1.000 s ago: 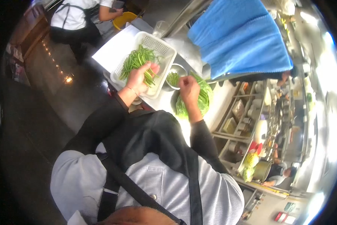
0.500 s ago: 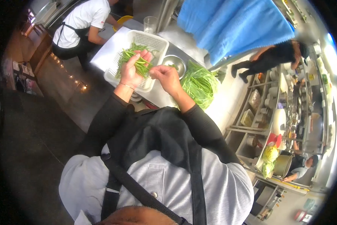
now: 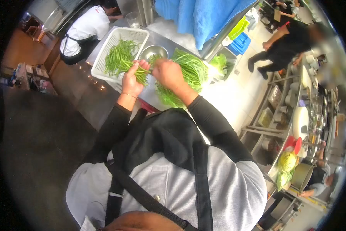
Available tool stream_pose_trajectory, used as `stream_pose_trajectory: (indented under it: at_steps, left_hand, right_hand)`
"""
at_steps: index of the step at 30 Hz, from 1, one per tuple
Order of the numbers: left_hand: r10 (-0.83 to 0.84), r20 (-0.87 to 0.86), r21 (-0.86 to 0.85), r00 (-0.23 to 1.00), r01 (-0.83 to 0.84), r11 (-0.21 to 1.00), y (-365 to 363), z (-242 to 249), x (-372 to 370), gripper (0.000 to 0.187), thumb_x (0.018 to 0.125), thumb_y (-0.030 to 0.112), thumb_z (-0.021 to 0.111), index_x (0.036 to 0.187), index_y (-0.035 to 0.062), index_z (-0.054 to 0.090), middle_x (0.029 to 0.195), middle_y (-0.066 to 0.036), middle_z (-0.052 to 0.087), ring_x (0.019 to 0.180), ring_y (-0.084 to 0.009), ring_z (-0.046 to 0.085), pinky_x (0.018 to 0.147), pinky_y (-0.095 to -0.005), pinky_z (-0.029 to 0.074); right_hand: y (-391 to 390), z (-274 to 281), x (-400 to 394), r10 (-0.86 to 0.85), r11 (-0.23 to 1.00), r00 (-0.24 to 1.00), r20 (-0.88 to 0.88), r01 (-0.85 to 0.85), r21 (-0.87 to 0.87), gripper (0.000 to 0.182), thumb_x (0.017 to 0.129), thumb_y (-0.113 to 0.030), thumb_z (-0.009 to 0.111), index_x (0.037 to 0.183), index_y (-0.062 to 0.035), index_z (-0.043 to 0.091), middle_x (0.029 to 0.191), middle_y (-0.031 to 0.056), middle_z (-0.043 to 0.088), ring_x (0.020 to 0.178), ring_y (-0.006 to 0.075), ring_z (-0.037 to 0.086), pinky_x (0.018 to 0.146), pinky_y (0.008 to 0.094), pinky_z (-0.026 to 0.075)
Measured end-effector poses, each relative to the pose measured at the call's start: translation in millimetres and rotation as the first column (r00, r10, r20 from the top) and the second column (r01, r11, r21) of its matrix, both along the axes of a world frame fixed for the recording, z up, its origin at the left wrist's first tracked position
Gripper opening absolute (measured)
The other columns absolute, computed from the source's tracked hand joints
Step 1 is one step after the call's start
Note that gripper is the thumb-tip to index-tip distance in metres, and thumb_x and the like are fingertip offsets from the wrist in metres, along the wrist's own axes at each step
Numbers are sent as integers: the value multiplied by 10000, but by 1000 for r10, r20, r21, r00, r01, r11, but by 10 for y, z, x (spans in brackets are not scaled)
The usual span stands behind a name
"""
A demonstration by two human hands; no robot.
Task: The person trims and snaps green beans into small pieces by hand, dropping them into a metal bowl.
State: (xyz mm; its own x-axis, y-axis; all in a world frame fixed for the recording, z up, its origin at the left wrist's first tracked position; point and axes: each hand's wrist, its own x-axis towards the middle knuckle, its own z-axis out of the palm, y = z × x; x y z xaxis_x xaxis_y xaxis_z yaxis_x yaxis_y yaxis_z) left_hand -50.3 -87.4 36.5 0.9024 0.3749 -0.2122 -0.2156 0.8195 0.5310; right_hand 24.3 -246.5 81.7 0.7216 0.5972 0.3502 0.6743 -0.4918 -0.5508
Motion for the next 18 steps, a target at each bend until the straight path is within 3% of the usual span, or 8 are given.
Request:
stream_pose_trajectory:
  at_steps: [1, 5, 7, 8, 9, 11, 15, 18]
  left_hand:
    - [12, 2, -22, 1000, -12, 1000, -42, 20, -49, 183, 1023, 96, 623, 1194, 49, 576, 1171, -182, 694, 1097, -338, 695, 1035, -500, 557]
    - [45, 63, -68, 997, -41, 997, -129, 139, -121, 175, 1036, 117, 612, 1194, 46, 593, 1200, -172, 685, 1180, -332, 656, 1124, -521, 503]
    - [72, 65, -69, 995, -68, 995, -115, 229, -113, 183, 1045, 121, 593, 1209, 41, 583, 1239, -177, 672, 1213, -339, 639, 1150, -528, 480]
    - [86, 75, -72, 993, -81, 994, -99, 273, -105, 187, 1050, 123, 585, 1216, 39, 577, 1254, -180, 663, 1223, -336, 633, 1152, -528, 479]
    - [99, 85, -77, 991, -93, 993, -76, 299, -87, 191, 1054, 125, 576, 1223, 38, 571, 1270, -183, 655, 1233, -334, 628, 1153, -527, 478]
    - [92, 98, -88, 991, -83, 993, -15, 299, -40, 217, 1071, 132, 556, 1268, 43, 538, 1315, -179, 632, 1242, -336, 623, 1134, -504, 490]
    - [72, 146, -78, 987, -61, 995, 46, 303, 78, 213, 1072, 133, 553, 1267, 46, 545, 1293, -177, 647, 1237, -328, 627, 1126, -501, 495]
    - [62, 163, -79, 985, -50, 996, 100, 329, 129, 206, 1062, 129, 567, 1252, 49, 559, 1278, -161, 657, 1233, -314, 628, 1140, -498, 486]
  right_hand:
    - [-28, 28, 96, -45, 996, 999, 1, 45, 71, 195, 890, -217, 668, 824, -35, 647, 813, 199, 691, 786, 424, 692, 700, 543, 542]
    - [-43, 63, 399, -67, 991, 997, 24, 69, -113, 244, 932, -274, 693, 865, -40, 708, 819, 215, 709, 808, 429, 700, 682, 509, 547]
    - [-70, 86, 409, 57, 998, 991, -120, -57, 4, 241, 918, -293, 729, 955, -57, 758, 808, 194, 721, 758, 357, 725, 681, 434, 559]
    - [-141, 87, 367, 170, 985, 926, -338, -161, 56, 259, 918, -297, 778, 1018, -57, 779, 797, 115, 747, 726, 204, 725, 688, 339, 560]
    - [-153, 109, 275, 173, 985, 928, -331, -163, 56, 259, 918, -297, 778, 1018, -57, 779, 797, 115, 747, 726, 204, 725, 688, 339, 560]
    - [-179, 123, 80, 329, 937, 605, -725, -114, 330, 239, 935, -258, 799, 1028, -39, 777, 816, 35, 739, 742, 94, 687, 682, 275, 551]
    - [-70, 229, -48, 278, 956, 624, -731, -104, 275, 230, 955, -222, 788, 1019, -3, 758, 827, 30, 733, 723, 94, 685, 661, 258, 553]
    - [1, 92, 4, 326, 930, 587, -741, -59, 363, 200, 967, -188, 768, 994, 10, 752, 833, 42, 737, 727, 99, 688, 686, 263, 571]
